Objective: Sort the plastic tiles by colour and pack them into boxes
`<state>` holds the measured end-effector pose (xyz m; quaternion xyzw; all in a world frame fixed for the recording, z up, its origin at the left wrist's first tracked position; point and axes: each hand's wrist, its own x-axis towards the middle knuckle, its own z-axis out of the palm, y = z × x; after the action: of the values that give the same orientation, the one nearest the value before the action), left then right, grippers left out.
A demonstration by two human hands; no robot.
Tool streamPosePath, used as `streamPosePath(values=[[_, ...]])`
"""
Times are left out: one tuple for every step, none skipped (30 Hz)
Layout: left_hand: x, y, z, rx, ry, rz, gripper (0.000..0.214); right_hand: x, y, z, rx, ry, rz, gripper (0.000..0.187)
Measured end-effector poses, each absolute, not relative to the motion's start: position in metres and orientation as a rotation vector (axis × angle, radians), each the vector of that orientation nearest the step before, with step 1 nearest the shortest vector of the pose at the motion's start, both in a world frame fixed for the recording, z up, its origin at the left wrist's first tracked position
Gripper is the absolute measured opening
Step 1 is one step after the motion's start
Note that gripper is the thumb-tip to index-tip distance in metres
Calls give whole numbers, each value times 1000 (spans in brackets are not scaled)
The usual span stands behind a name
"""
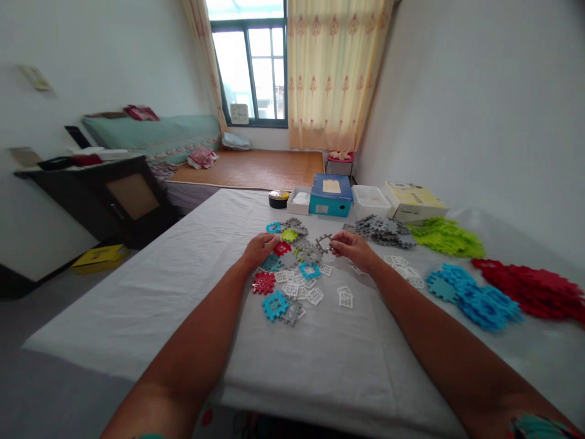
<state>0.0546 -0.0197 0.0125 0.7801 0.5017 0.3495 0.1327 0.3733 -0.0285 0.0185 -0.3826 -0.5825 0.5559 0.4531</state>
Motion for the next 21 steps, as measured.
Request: streamPosePath(values=[[57,-22,15,2281,1416,1056,44,370,-29,18,-949,-1432,1349,40],[61,-24,18,2289,1364,1084,42,366,-30,18,-950,-1429,1332,40],[65,-27,21,2293,1309,1089,40,362,-31,18,-948,-1425,1322,40],[70,-30,23,2298,1260,1075,39,359,-33,18,-943,-1427,1319,40],[74,-32,24,2304,1223,1054,37,355,-35,19,-935,-1432,1320,39],[78,-35,24,2309,1198,1027,36,352,-37,19,-926,-1438,1324,39],[82,-36,23,2310,1184,998,36,350,-39,20,-918,-1447,1332,39],[85,-38,22,2307,1181,972,36,348,-41,20,-912,-1458,1342,39],[87,-39,20,2299,1186,951,36,346,-42,21,-908,-1471,1349,38],[88,-39,19,2291,1194,933,35,345,-43,21,-911,-1487,1348,38],[88,-39,18,2287,1204,918,34,345,-43,20,-924,-1504,1335,37],[88,-39,17,2286,1216,909,33,345,-41,20,-952,-1511,1307,37],[87,-39,17,2287,1226,907,32,347,-39,18,-994,-1497,1259,36],[87,-39,18,2289,1232,905,31,349,-35,17,-1049,-1457,1198,36],[86,-39,19,2289,1236,901,30,353,-30,16,-1110,-1391,1132,36],[85,-39,21,2286,1241,897,30,358,-25,14,-1164,-1308,1070,35],[84,-40,22,2279,1249,895,29,364,-20,14,-1202,-1224,1019,35],[84,-40,23,2270,1262,892,29,371,-15,14,-1223,-1153,978,34],[84,-40,24,2261,1278,894,29,379,-11,15,-1231,-1108,941,34],[84,-40,24,2252,1296,899,29,386,-8,17,-1236,-1099,897,34],[85,-40,24,2244,1309,904,29,393,-5,19,-1241,-1116,847,35]])
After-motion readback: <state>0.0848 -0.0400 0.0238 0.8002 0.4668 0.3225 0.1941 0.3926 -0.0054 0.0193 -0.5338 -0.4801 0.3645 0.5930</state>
